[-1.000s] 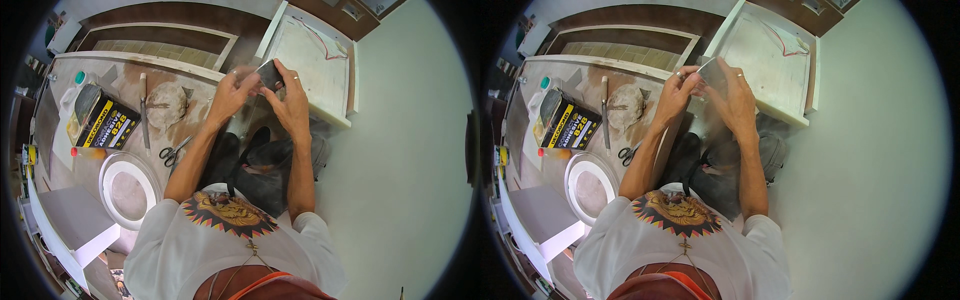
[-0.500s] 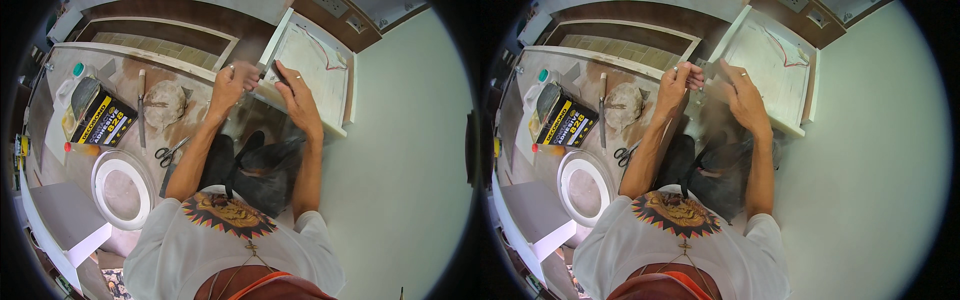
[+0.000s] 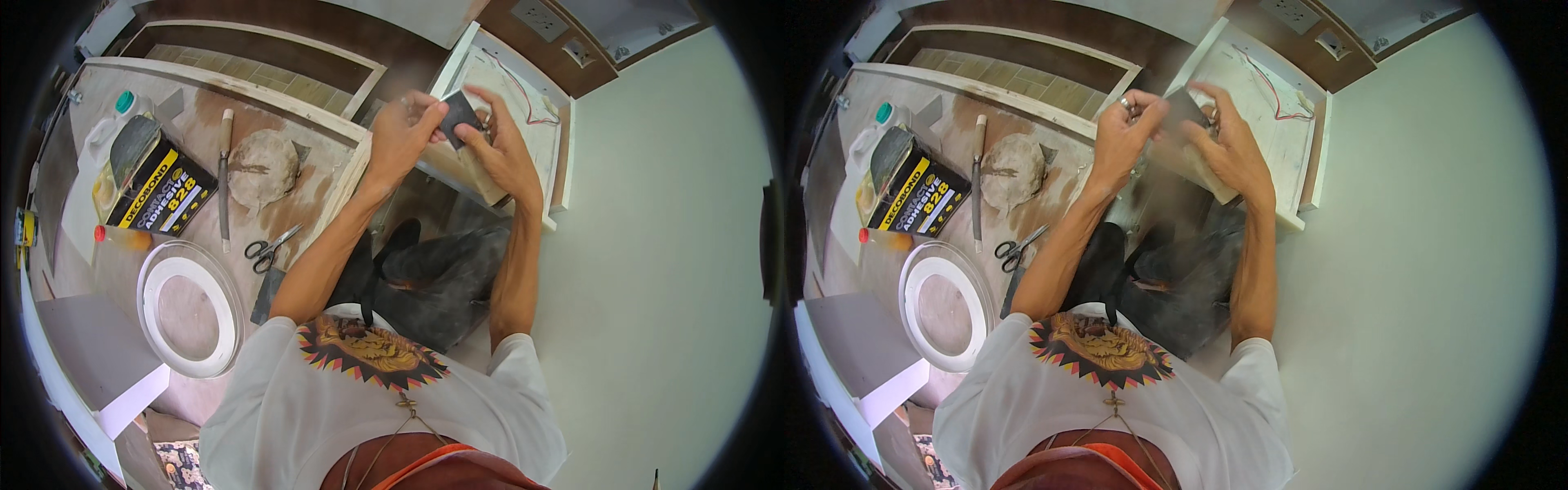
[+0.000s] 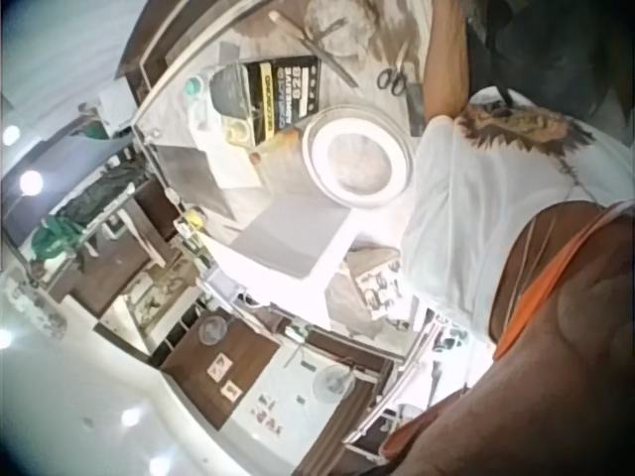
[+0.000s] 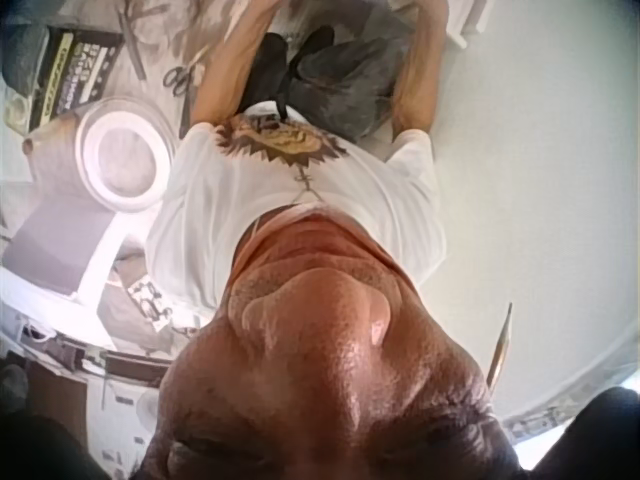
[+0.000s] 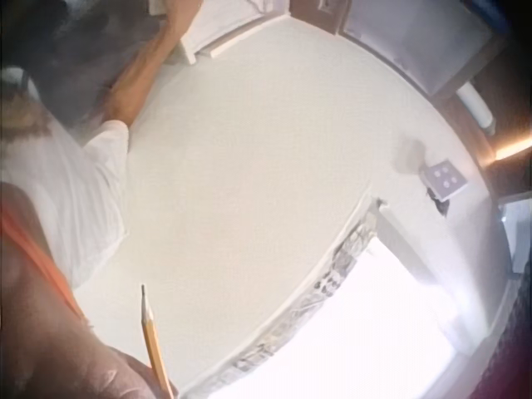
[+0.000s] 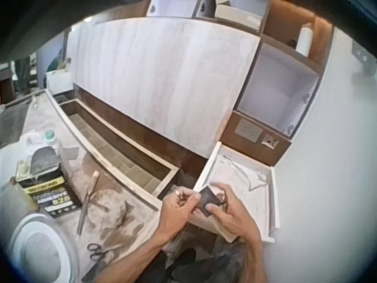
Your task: The person sits on the floor and uses a chisel, sandpaper, and a scraper to smooth and clean the edges of a white cabinet. They repeatedly scrape, sand, and wipe the cabinet edge, handling tools and debris throughout the process.
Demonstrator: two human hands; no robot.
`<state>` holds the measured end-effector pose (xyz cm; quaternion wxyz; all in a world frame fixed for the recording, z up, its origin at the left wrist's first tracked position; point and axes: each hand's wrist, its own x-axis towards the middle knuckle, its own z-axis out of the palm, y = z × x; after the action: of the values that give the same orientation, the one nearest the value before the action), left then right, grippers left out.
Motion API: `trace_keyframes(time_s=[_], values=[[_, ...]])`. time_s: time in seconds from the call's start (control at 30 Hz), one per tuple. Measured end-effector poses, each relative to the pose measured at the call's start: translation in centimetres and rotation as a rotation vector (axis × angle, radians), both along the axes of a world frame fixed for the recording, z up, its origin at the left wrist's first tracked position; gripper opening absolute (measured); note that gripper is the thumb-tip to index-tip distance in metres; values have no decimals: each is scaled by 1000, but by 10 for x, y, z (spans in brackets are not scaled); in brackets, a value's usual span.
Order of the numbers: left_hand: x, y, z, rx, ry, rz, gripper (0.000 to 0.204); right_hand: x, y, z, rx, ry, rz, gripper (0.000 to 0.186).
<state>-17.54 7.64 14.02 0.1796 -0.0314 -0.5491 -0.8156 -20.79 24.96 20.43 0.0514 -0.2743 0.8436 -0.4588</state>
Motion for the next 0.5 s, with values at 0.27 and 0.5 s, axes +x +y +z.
trace_keyframes(time_s=[0.27,0.5], values=[[-39,-18,-16,-60,-46,76,27,-29,1,2,313,429,1,64],[-45,-11,-112,-260,-25,83,34,-38,6,-16,507,262,41,60]])
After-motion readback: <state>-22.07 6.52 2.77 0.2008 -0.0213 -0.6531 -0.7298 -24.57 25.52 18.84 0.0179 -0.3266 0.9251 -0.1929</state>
